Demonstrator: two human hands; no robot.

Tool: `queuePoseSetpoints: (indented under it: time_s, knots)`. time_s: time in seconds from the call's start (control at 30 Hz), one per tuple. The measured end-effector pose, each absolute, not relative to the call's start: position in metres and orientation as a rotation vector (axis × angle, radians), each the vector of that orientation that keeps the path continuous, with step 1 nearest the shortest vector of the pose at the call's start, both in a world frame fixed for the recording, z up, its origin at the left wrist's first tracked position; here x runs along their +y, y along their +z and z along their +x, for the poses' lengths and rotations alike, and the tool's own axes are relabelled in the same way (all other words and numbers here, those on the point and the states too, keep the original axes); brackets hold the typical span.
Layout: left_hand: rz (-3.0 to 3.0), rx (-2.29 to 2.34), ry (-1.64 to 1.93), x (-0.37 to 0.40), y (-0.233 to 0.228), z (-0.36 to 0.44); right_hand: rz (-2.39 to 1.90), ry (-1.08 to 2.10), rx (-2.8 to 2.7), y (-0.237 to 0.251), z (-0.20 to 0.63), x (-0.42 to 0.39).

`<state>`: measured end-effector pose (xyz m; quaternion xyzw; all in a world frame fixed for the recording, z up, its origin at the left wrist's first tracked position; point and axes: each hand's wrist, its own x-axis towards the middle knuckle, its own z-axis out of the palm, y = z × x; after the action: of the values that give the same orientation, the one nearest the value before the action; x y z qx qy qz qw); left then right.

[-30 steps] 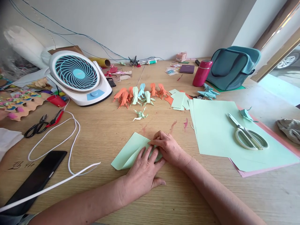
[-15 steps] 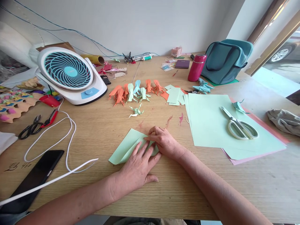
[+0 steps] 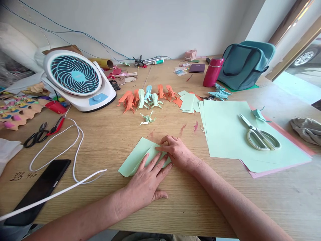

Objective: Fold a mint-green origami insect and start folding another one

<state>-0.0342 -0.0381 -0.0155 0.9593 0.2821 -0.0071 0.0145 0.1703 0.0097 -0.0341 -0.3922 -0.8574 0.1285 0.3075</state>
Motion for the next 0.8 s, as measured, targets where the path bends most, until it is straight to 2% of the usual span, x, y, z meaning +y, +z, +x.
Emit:
queuePoseSetpoints:
  time_s: [0.5,0.8]
  knots:
    - [2.931,0.949,-0.098,-0.046,-0.025,-0.035,-1.020,0.317,-2.272,-0.039,0.172,0.011]
    - [2.856,0.971,-0.081,-0.048,-0.012,-0.030,-1.043,0.310,-2.282,-0.037,0.170,0.009]
